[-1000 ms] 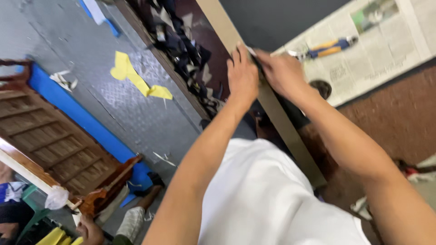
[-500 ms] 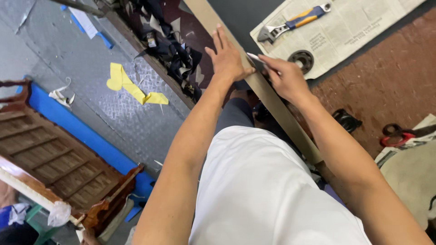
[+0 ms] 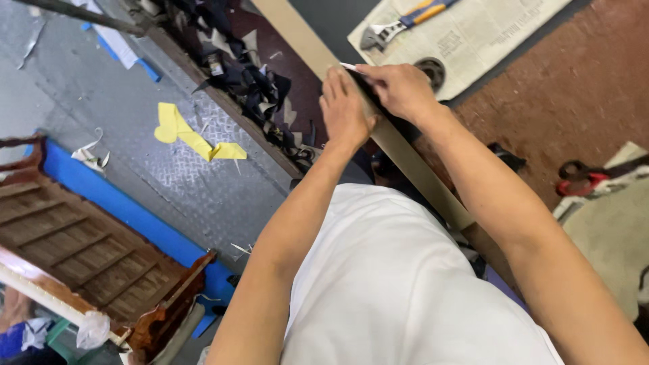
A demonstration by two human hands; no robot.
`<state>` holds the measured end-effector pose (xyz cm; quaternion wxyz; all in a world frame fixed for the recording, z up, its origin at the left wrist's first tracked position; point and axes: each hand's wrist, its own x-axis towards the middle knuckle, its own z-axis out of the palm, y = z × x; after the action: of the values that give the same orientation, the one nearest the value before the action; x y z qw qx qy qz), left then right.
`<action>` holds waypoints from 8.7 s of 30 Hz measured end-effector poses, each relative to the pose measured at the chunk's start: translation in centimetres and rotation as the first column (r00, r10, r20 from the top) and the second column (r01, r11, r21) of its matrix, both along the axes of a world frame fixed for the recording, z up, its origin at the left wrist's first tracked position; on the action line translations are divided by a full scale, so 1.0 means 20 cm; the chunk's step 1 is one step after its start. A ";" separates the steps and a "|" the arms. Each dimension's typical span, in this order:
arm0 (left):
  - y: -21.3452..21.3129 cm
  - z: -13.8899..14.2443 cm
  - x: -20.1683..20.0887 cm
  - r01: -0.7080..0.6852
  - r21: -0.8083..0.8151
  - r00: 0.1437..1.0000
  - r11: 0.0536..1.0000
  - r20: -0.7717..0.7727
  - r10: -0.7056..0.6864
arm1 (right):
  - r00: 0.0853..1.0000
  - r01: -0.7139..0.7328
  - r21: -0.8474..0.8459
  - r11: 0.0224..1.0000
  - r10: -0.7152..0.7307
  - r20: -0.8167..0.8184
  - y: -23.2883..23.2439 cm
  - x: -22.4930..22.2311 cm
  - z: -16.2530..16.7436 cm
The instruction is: The person cuts a piece of black fabric using scissors, then lays out a newspaper on the fabric and uses a ruler and marker to draw a straight line. The person then cuts along the marked line with scissors.
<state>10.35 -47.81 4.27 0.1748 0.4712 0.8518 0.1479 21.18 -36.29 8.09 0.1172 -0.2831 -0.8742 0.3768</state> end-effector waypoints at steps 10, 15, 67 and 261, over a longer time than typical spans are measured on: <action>0.04 0.07 0.03 0.037 -0.167 0.999 0.985 0.007 -0.037 | 0.903 -0.063 -0.096 0.993 0.098 0.418 -0.12 0.38 0.20; 0.04 0.05 0.00 0.054 -0.241 0.998 0.969 -0.009 -0.057 | 0.901 -0.014 -0.228 0.974 0.111 0.419 -0.27 0.83 0.35; 0.25 0.14 0.06 0.082 -0.378 0.986 0.922 -0.105 -0.131 | 0.926 0.351 -0.573 0.741 -0.184 0.330 -0.17 0.76 -0.26; -0.61 -0.11 -0.42 -0.248 -0.501 0.863 0.829 0.275 0.425 | 0.925 0.320 -0.150 0.936 -0.342 -0.164 -0.21 0.39 0.22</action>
<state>1.98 -60.03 1.97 0.4088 0.2199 0.8835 0.0632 28.91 -40.48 12.50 0.2437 -0.3966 -0.7745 0.4283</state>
